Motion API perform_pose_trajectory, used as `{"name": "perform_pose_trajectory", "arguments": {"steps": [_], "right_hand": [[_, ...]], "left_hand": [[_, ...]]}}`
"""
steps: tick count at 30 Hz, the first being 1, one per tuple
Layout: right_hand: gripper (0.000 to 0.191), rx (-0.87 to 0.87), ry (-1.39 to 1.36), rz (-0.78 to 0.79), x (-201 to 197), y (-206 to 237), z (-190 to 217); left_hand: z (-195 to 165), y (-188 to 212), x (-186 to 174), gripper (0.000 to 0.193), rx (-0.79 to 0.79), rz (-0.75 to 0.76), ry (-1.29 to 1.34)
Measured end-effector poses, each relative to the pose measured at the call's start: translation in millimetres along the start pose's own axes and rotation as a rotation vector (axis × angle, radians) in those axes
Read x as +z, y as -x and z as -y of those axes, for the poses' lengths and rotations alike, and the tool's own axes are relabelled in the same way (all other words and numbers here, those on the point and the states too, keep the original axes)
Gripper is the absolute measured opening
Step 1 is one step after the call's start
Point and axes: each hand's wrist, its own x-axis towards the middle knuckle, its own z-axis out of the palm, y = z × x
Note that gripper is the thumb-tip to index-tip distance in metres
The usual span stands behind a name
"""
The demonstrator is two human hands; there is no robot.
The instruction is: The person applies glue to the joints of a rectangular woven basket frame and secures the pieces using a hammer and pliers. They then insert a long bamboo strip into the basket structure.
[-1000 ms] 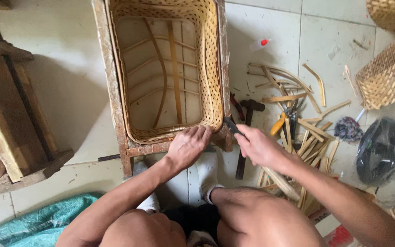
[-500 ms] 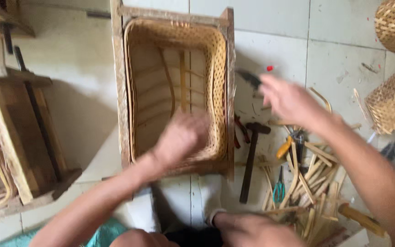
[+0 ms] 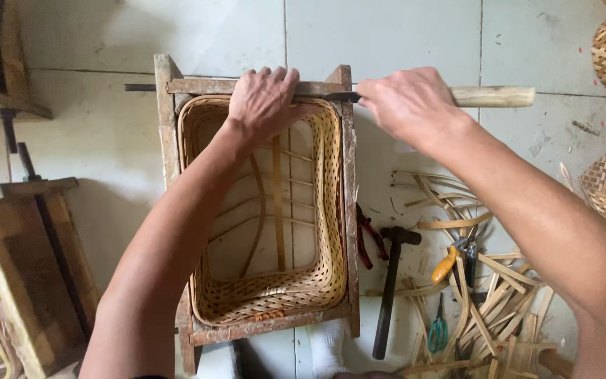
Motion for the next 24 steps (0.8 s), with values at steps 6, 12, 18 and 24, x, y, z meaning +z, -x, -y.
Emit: {"name": "perform_pose_trajectory", "arguments": {"steps": [6,12,18,24], "right_hand": [[0.022,-0.068,0.113,0.133,-22.7,-29.8,15.4],[0.031,0.113,-0.384,0.532,-35.9,-70.3,-35.5],[0.028,0.181,-0.518,0.482,-26.3,-54.9,-39.6],[0.028,0.078,-0.206,0.043,-51.4,5.3,-3.2]], "left_hand": [[2.4,2.5,10.5,0.082,-0.014,-0.036,-0.053],[-3.5,3.4,8.5,0.077,-0.013,-0.070,-0.041],[-3.6,1.9,19.3,0.074,0.000,-0.100,-0.022],[10.2,22.0,9.2,0.089,0.075,-0.500,-0.102]]}}
